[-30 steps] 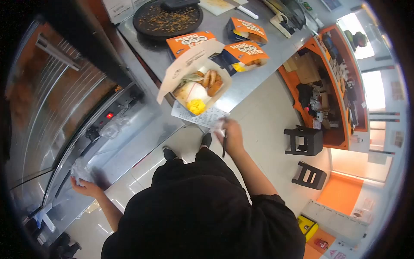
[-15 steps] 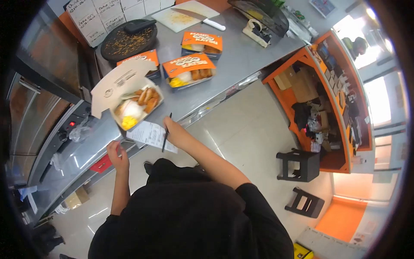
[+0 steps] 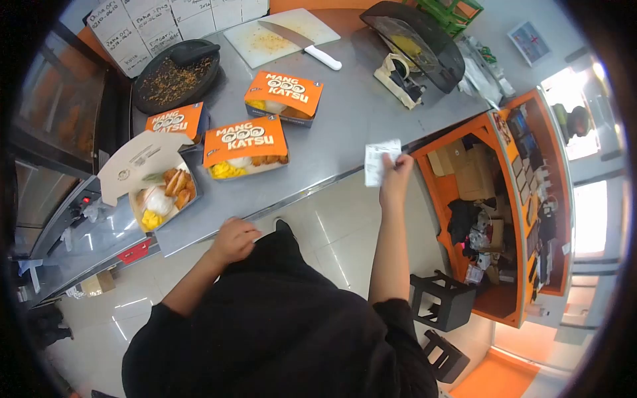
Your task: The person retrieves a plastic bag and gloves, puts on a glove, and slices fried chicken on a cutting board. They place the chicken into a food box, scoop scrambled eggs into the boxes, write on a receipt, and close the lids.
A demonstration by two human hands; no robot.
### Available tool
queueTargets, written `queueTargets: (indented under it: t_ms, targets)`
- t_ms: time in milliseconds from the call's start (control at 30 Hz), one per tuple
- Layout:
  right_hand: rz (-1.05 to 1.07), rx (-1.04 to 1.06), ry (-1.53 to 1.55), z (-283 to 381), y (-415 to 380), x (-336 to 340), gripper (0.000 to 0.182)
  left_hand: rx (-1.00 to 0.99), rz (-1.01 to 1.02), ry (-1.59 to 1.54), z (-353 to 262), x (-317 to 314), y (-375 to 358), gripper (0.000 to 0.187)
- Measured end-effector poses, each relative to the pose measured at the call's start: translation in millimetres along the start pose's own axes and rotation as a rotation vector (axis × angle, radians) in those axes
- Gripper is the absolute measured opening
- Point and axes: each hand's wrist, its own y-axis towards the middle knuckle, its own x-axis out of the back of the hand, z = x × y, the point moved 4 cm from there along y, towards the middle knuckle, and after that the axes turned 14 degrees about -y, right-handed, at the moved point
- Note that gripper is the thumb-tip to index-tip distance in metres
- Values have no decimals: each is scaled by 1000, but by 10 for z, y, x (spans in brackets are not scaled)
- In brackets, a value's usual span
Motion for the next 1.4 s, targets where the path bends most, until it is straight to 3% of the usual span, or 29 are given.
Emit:
queueTargets:
  t_ms: [33,100,200,300,333,433,467,500,567,600,733,833,1000,1100,1200,1300,1400]
  targets:
    - [-33,40,-386,-40,104,-114,24,-55,26,-36,44,-126,244,32]
    - [53,161,-554,-230,239,-289,25,-117,70,-108,60,-336,613,33]
    - [134,127,-175,29,453,-493,25,-156,107,-162,177,-541,1083,34]
    - [-11,252,232,676,520,-450,24,-146,154,-184,241,-698,1359,30]
    - [39,128,431,613,580,-439,23,-140,156,-193,255,-736,1449,29]
    - [135,367,-604,-145,817,-321,23,-129,154,-101,351,-910,1629,30]
    - [209,149,-715,-394,822,-268,26,-111,157,-34,404,-970,1688,33]
    - [229,129,-816,-340,803,-259,26,-83,156,34,436,-1026,1733,35]
    - [272,101,-1004,-108,756,-374,28,183,-55,196,478,-952,1899,45]
    - [221,376,-1078,-155,811,-422,31,314,-153,277,494,-914,1957,50]
    - [223,563,-1127,-150,985,-594,32,983,-659,-585,1054,-1059,2001,68]
    - [255,587,-1086,-305,1081,-643,32,910,-738,-537,972,-750,2383,70]
    - [282,563,-986,-297,1096,-629,32,719,-824,-345,1383,-902,2833,65]
    - [195,685,-884,-277,1054,-630,29,663,-883,-247,1554,-912,3057,61]
    - [538,787,-963,-236,1017,-704,26,724,-927,-54,1529,-766,3134,57]
    - [676,842,-744,-304,1061,-754,24,747,-813,136,1504,-569,3134,46]
    - [676,825,-597,-354,1112,-778,20,825,-716,314,1479,-568,3124,34]
